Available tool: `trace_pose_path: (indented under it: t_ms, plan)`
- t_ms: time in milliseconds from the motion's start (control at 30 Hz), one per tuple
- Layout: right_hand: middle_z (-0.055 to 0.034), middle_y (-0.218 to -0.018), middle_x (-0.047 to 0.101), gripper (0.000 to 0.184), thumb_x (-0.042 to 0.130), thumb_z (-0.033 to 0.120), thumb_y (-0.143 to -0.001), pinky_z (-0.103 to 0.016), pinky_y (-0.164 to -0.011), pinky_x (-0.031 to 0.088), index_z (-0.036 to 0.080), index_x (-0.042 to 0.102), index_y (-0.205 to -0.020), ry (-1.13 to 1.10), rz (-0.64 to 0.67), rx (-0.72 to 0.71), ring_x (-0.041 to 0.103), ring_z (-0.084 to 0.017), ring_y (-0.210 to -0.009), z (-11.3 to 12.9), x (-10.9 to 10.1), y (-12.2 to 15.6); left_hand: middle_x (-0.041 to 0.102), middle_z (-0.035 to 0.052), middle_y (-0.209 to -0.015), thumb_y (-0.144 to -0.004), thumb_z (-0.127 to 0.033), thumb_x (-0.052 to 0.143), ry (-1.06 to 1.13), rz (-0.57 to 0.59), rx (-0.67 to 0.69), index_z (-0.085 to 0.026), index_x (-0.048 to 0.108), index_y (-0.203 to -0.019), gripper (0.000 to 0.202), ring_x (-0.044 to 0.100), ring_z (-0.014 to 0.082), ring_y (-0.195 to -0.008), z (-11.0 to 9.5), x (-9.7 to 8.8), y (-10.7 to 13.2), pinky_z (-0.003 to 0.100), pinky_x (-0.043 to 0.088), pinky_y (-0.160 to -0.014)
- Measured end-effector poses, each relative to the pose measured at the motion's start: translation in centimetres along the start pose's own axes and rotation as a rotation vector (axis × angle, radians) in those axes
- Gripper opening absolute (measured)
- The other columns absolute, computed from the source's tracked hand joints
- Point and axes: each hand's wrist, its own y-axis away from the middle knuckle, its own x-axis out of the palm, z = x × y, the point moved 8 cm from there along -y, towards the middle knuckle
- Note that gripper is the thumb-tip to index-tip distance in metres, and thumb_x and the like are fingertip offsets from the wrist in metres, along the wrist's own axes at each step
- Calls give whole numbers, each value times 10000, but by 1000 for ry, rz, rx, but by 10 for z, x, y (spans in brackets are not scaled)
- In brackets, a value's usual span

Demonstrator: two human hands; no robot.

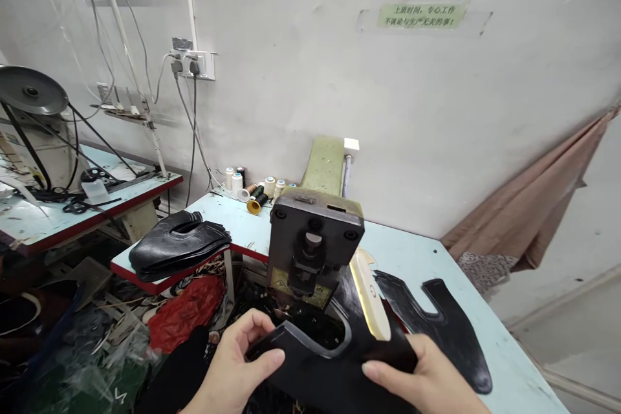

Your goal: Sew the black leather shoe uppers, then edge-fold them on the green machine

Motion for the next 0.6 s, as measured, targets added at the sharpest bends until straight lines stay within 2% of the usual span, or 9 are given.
trace_pose_path:
  t_ms: [100,200,300,367,467,600]
  plan:
    - [-14,-491,657,233,846,275,-400,-284,-435,465,215,624,-439,66,-96,-34,568,-206,-471,21,-15,-3,544,-25,-667,-714,-328,709,35,-32,-10,-189,515,-724,239,475,117,-648,2,6,-3,231,406,-637]
    - [26,-399,494,331,834,286,-401,-265,-396,328,224,510,-387,150,-128,-68,401,-133,-417,36,-17,-6,504,-36,-630,-737,-444,680,60,-58,-43,-196,489,-715,313,434,104,-589,6,7,-6,221,384,-572]
    - [63,-425,286,452,776,380,-504,-276,-451,187,233,365,-391,227,-60,-132,218,-93,-456,52,-5,-7,494,-34,-611,-690,-504,704,46,-83,-45,-202,476,-684,378,431,108,-573,4,4,-9,216,365,-528]
    - [72,-488,194,508,724,412,-572,-294,-504,131,242,267,-429,263,-4,-179,144,-93,-499,62,3,-7,487,-34,-602,-667,-521,713,21,-103,-53,-202,483,-669,394,428,109,-568,2,2,-9,211,354,-508]
    - [74,-534,155,544,692,392,-610,-308,-538,96,251,181,-489,287,51,-193,111,-96,-526,70,10,-9,500,-31,-600,-653,-524,718,5,-121,-75,-196,499,-664,393,442,110,-575,-2,0,-9,200,349,-489]
    - [71,-531,180,537,687,385,-650,-295,-522,98,249,197,-477,286,171,-170,133,-92,-518,70,18,-17,509,-38,-599,-648,-530,723,47,-146,-116,-189,498,-679,409,453,101,-558,-3,-6,-9,187,366,-474]
